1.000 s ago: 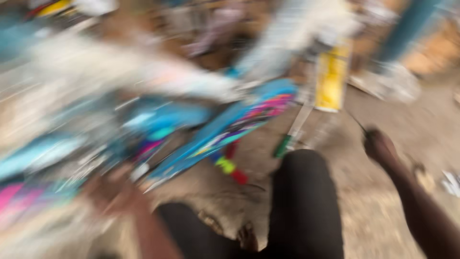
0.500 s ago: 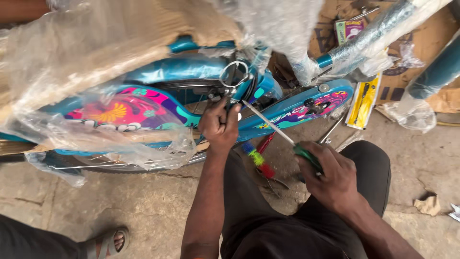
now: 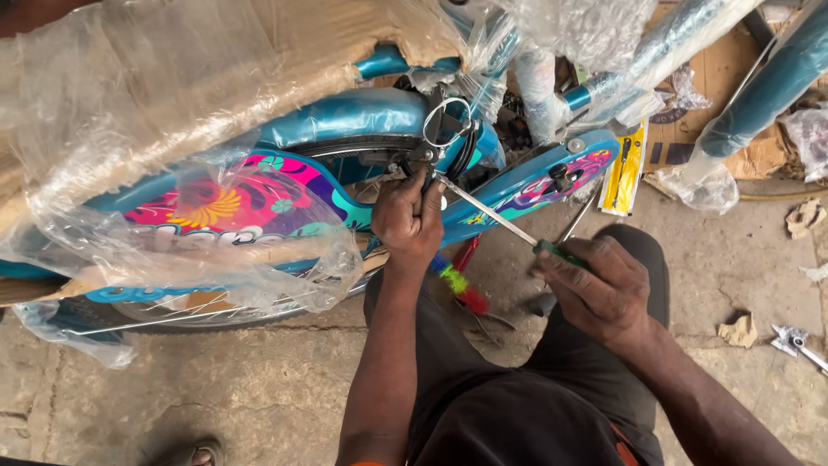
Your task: The person assembles a bicycle by tightening bolts on the front fork and installing a black plastic chain guard. They use a wrench and a screwdriver to secure the components.
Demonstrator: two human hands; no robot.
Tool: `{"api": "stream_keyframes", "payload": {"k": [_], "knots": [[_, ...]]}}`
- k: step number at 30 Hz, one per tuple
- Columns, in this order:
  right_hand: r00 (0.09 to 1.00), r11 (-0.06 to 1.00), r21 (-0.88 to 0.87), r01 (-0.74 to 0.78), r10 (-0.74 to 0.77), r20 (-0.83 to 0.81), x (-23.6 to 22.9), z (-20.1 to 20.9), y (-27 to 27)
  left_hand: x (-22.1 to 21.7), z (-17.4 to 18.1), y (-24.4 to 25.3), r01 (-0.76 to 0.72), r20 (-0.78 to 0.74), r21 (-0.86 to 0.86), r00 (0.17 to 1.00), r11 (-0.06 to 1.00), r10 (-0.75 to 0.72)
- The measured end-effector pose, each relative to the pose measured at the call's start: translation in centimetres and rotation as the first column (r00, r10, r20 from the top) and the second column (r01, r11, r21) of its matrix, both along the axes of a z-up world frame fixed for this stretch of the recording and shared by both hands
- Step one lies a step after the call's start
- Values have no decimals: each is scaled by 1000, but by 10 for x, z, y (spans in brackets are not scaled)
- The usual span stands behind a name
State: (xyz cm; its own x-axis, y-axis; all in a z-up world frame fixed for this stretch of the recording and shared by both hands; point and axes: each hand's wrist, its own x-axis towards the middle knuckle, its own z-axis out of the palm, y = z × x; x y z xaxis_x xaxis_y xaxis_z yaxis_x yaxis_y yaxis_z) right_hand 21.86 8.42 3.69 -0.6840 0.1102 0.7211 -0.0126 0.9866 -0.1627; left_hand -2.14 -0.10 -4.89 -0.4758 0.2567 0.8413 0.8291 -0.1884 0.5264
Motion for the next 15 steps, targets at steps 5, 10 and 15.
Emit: {"api": "stream_keyframes", "payload": {"k": [5, 10, 15], "knots": [[998, 1000, 1, -20, 20, 52, 9, -19, 11, 0, 0, -2, 16, 9, -1, 1000, 1000, -16], [994, -431, -901, -44, 70, -82, -1, -25, -4, -1, 4, -8, 8, 17, 11, 1000, 1000, -8], [984, 904, -389, 178, -174, 46, -8, -13, -27, 1, 4, -4, 29, 25, 57, 999, 998, -30]]}}
